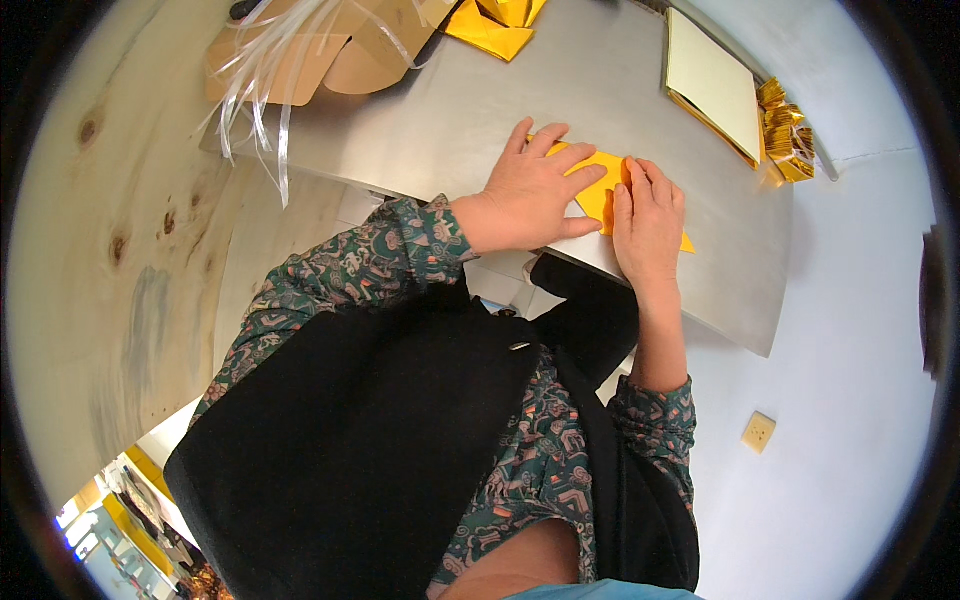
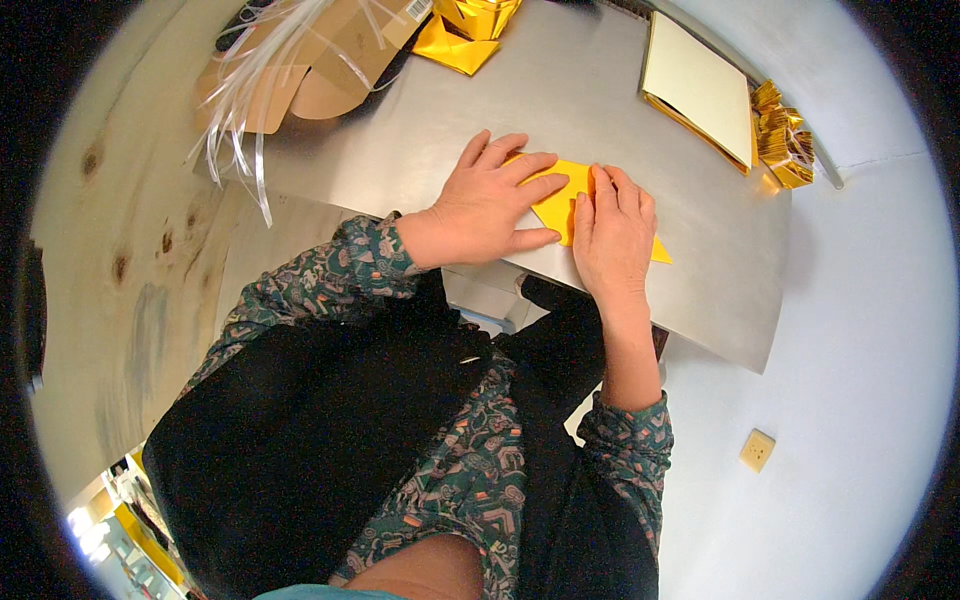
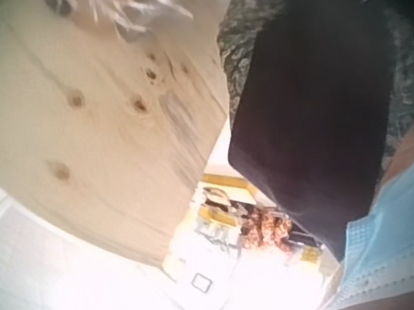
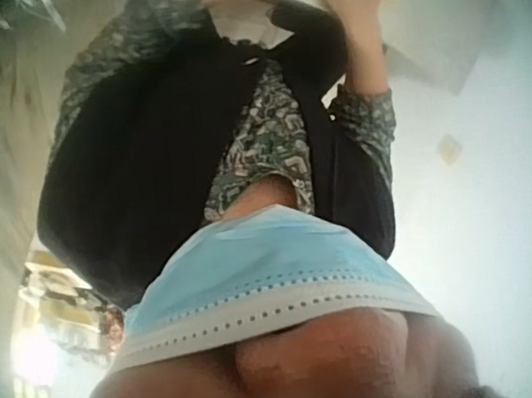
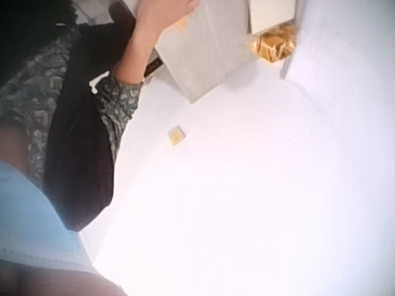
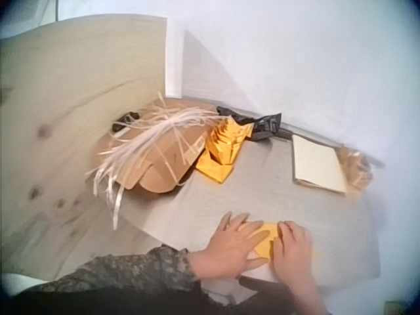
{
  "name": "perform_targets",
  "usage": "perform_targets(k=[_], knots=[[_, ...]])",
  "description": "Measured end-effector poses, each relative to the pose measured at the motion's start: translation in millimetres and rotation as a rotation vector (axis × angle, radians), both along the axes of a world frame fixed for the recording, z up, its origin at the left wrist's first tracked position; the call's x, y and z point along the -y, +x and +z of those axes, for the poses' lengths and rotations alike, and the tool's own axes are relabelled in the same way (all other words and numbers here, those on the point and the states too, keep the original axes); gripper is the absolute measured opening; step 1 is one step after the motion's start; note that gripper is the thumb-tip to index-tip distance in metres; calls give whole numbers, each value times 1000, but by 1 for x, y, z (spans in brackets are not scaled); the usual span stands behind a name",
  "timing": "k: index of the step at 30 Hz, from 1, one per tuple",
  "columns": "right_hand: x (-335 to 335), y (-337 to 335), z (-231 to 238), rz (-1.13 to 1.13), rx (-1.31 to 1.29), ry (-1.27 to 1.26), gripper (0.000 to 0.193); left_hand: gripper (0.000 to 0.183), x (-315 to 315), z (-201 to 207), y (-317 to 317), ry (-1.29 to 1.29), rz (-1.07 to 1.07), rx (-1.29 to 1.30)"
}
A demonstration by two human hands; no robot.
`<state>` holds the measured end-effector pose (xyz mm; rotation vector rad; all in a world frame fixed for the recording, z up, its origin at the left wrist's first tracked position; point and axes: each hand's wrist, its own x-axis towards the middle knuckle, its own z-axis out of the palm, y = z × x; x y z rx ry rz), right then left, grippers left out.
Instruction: The person folds a yellow sheet of paper by hand into a triangular origami shape, pressing creases and tucking flaps. The finished piece is placed on a stack of similar yellow items on the table.
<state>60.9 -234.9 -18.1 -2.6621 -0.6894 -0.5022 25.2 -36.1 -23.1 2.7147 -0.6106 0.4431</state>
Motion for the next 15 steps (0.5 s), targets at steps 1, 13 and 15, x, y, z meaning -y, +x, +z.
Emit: perform_targets(k=[1,13,15], knots=[[1,0,0,6,3,0,37,62,-4,0,-2,9,6,-5],[-1,0,0,-14,-29,-24,37,68,-63,10,-20,131,-8,-51],[0,-1,1,-23,-36,-33,37,68,-68,12,-21,146,-4,-54]])
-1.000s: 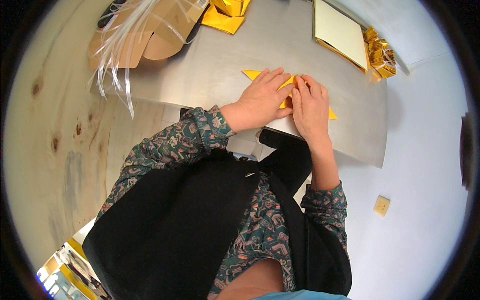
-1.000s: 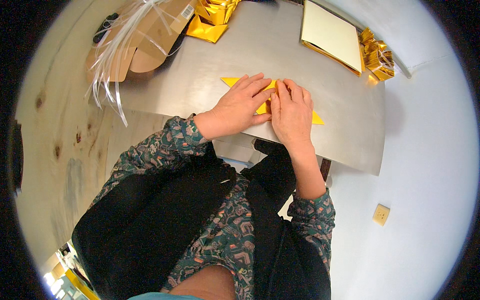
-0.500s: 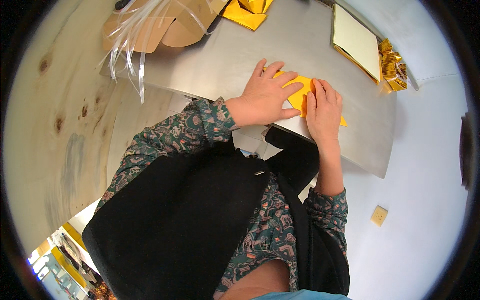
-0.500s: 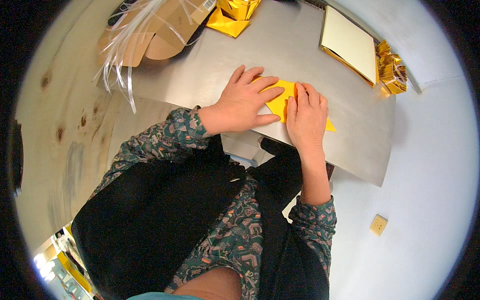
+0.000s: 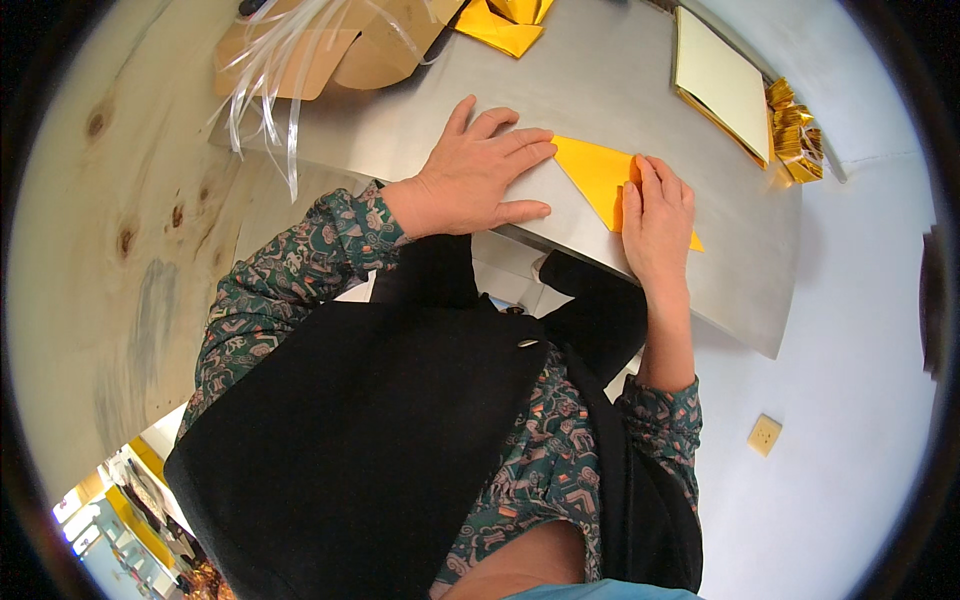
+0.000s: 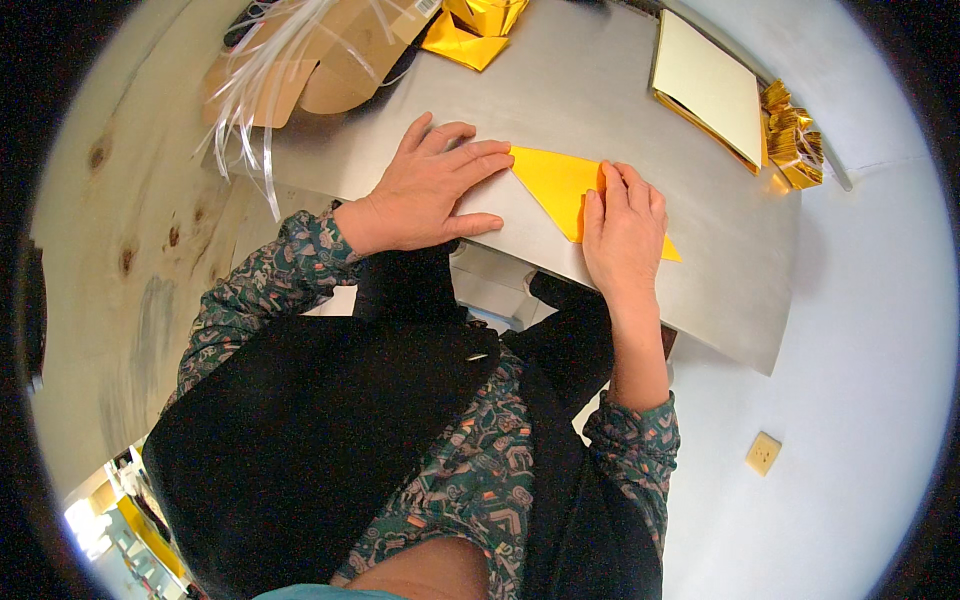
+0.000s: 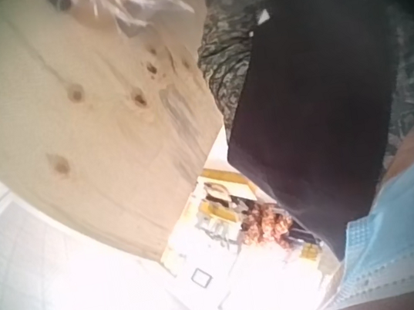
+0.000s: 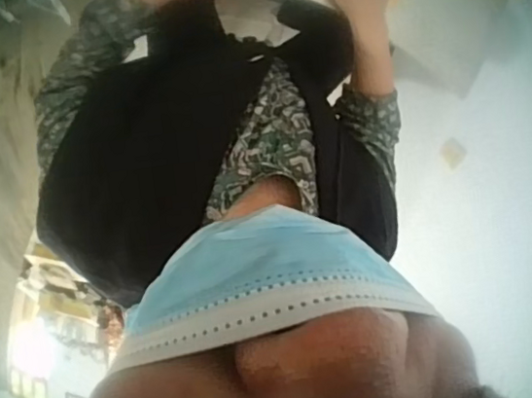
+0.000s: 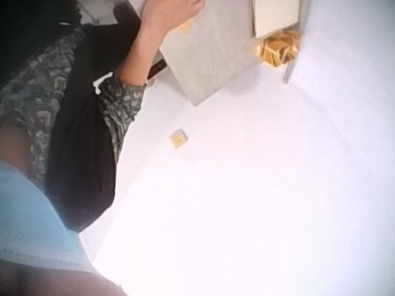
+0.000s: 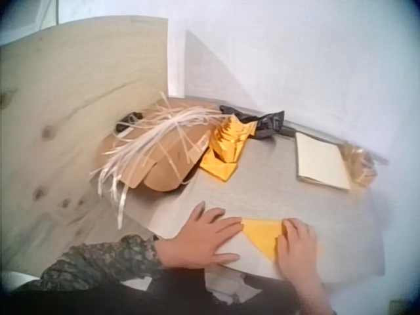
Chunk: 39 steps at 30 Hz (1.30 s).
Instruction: The person folds a yellow sheet of paper by hand into a triangular origami shape, pressing creases and tucking flaps. The finished piece is placed on a stack of similar yellow items on the table.
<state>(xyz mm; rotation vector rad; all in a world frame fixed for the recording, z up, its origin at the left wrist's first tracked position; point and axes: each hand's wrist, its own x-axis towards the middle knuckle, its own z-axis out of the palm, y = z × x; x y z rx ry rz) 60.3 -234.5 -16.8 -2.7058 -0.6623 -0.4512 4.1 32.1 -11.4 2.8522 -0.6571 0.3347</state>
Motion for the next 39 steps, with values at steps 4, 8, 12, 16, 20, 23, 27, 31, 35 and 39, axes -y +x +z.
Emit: perform_targets(k=[4,8,12,16,20,23,27,31,35,39], knots=[[-2,0,1,3,-13,14,37,66,-8,1,-2,-18,14,-22],[-2,-3,4,8,-43,25,38,63,-10,0,-5,-59,18,-12],[-4,-4,8,-13,-100,24,37,56,-14,0,-7,-110,41,-18],[-6,-3,10,-16,-113,1,37,49,-24,0,-7,-241,53,-18],[-6,-1,10,-17,-110,-54,38,45,-28,-2,-6,-318,76,-55],[-7,-1,10,-15,-117,-71,39,43,-29,-2,-4,-341,88,-55],[-6,1,13,-11,-138,-93,40,46,-25,4,2,-285,69,-53],[-6,3,15,16,-150,-74,41,49,-17,12,3,-237,63,-104],[-6,3,15,18,-150,-79,42,52,-16,12,7,-204,86,-139],[-6,3,15,16,-155,-66,42,53,-15,10,8,-194,110,-156]])
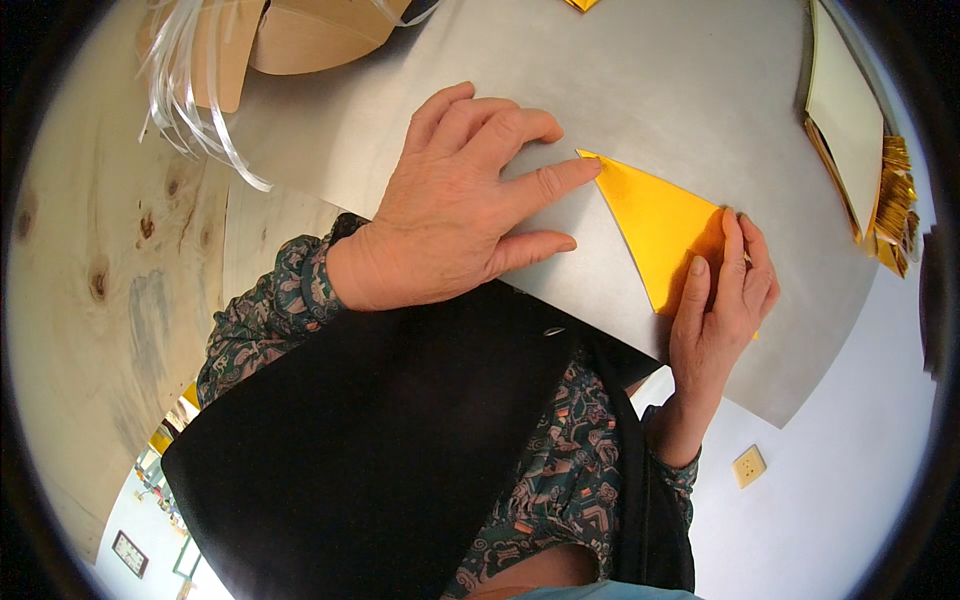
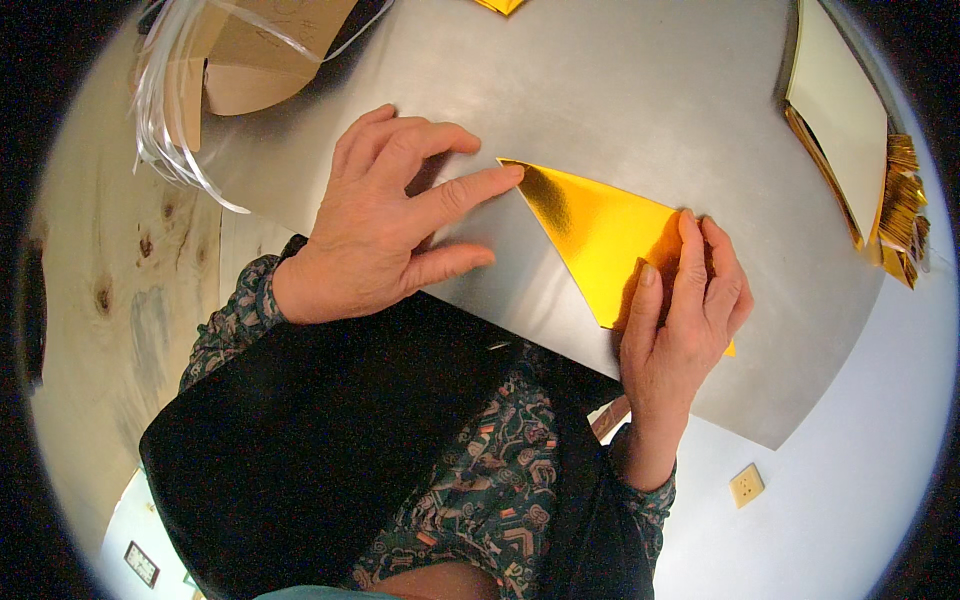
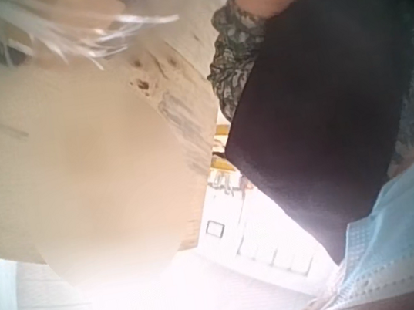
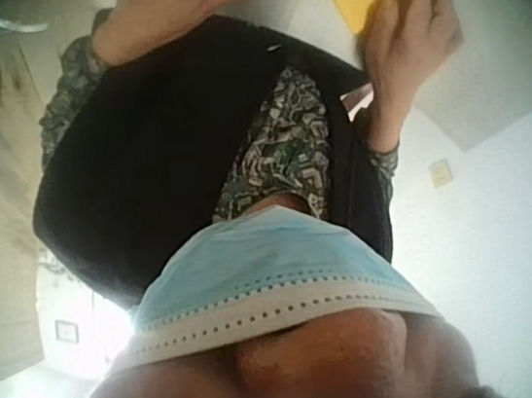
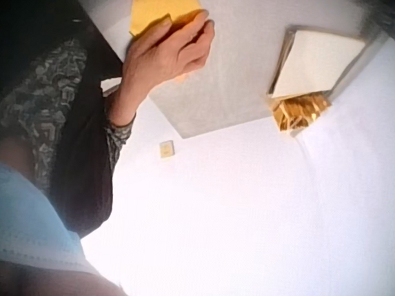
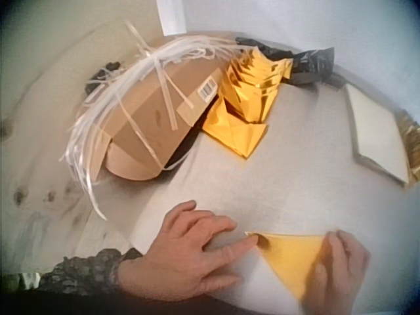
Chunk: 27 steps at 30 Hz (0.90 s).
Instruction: The person folds a yellow sheet of paper by hand into a triangular origami shape, pressing creases and tucking flaps. The finished piece is placed on a stack of similar yellow items on the table.
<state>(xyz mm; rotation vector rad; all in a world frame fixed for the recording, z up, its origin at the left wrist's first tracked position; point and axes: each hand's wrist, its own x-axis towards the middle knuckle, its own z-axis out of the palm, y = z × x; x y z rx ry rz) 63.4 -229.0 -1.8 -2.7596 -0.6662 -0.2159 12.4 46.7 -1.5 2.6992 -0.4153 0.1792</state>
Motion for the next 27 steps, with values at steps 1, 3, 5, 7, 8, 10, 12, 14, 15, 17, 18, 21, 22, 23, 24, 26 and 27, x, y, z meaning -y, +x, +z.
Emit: perform_targets(k=[1,3,5,7,8,10,12,14,15,17,18,21,22,23,24,26,27], knots=[[0,1,0,6,6,1,42,54,0,0,0,5,-3,10],[1,1,0,16,17,2,41,55,0,-1,1,14,-10,31],[1,2,0,19,8,11,41,52,0,-1,0,-9,-13,36],[1,2,0,24,9,19,40,51,0,-1,-1,-24,-14,40],[1,2,0,27,13,23,39,51,-1,-1,-1,-27,-15,39],[1,1,-1,25,25,31,39,50,0,-1,-2,-26,-15,42],[0,0,-3,16,42,39,39,50,0,-1,-2,-17,-17,50],[1,-1,-5,-3,38,60,39,50,0,-2,-2,-6,-19,53],[1,-2,-5,-11,36,70,38,50,1,-2,-3,9,-16,55],[2,-3,-5,-20,18,68,39,49,1,-4,-3,13,-22,76],[2,-3,-5,-24,12,68,39,49,1,-4,-4,19,-24,89],[3,-1,-6,4,57,87,40,48,1,-2,-4,23,-25,108],[3,-1,-7,8,75,92,40,46,0,1,-4,-18,-9,113],[3,0,-8,13,95,95,40,44,0,4,-4,-50,5,120],[5,0,-9,10,108,102,40,43,2,6,-2,-85,17,126],[7,-1,-10,13,111,110,40,40,11,8,5,-145,-86,214],[8,-2,-10,21,106,117,40,39,16,8,8,-197,-124,276]])
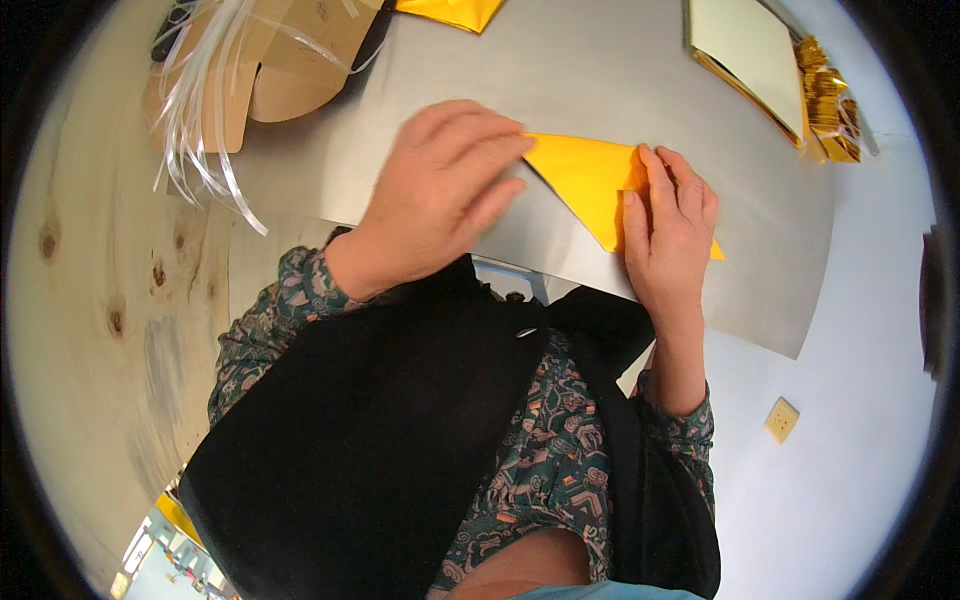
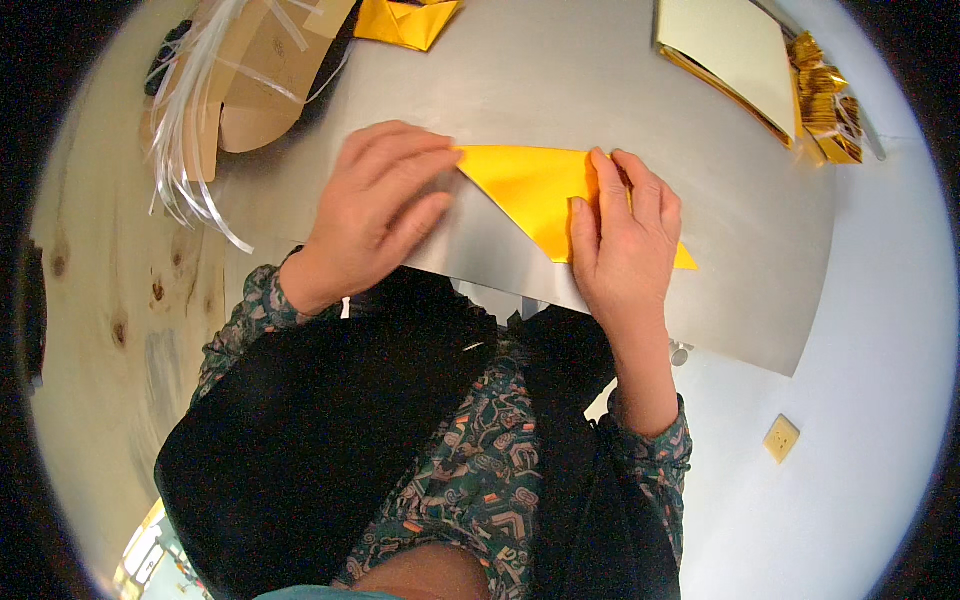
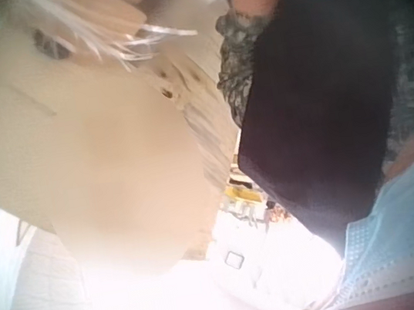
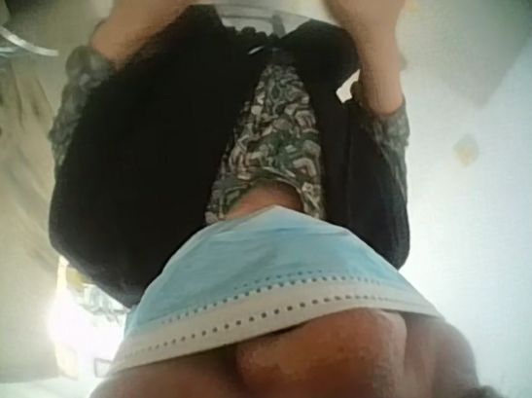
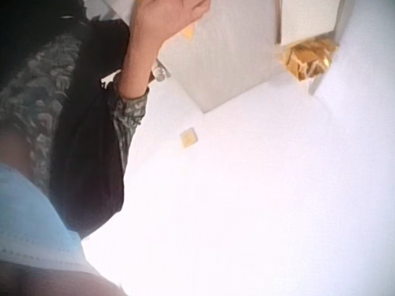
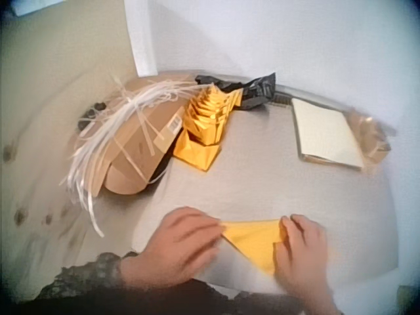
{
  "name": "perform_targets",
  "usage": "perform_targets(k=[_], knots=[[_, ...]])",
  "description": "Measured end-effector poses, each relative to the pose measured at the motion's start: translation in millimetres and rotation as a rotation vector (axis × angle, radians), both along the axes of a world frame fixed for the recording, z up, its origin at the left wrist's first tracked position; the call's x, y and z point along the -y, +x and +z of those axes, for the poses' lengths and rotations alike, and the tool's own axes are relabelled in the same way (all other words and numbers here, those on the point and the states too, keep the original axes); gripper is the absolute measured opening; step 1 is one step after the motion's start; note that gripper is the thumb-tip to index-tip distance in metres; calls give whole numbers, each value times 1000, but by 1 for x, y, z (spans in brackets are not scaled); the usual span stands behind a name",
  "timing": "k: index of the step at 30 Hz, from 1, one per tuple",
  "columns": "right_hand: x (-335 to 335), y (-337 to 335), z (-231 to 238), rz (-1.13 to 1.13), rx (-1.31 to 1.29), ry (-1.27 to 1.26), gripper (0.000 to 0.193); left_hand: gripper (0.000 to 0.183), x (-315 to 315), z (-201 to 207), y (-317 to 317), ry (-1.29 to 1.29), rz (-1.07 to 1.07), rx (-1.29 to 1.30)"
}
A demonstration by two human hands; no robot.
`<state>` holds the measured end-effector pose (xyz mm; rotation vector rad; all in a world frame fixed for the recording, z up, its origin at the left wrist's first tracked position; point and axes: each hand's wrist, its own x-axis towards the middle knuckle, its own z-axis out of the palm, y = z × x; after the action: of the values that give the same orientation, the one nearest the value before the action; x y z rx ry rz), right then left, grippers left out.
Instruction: The person folds a yellow sheet of paper by hand into a triangular origami shape, pressing creases and tucking flaps. The finished piece is placed on a stack of similar yellow items on the table.
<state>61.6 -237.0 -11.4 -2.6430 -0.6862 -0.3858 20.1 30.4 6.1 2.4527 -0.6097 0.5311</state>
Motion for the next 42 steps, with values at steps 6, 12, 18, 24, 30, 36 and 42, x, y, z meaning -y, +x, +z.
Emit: perform_targets(k=[6,12,18,24,30,36,42], knots=[[-5,-2,4,-15,-28,-2,44,41,31,-19,21,39,-146,-5],[10,-6,13,101,-149,126,47,42,30,-23,17,61,-132,-57],[37,-12,32,339,-309,49,51,40,29,-24,19,17,-150,-43],[38,-6,33,372,-248,125,37,39,30,-22,17,15,-150,-36],[45,-2,40,401,-101,74,19,43,36,-19,9,21,-126,-60],[45,11,53,321,11,11,16,49,52,-11,-9,14,-126,-99],[36,33,43,301,82,-39,25,54,62,-10,-20,14,-149,-120]])
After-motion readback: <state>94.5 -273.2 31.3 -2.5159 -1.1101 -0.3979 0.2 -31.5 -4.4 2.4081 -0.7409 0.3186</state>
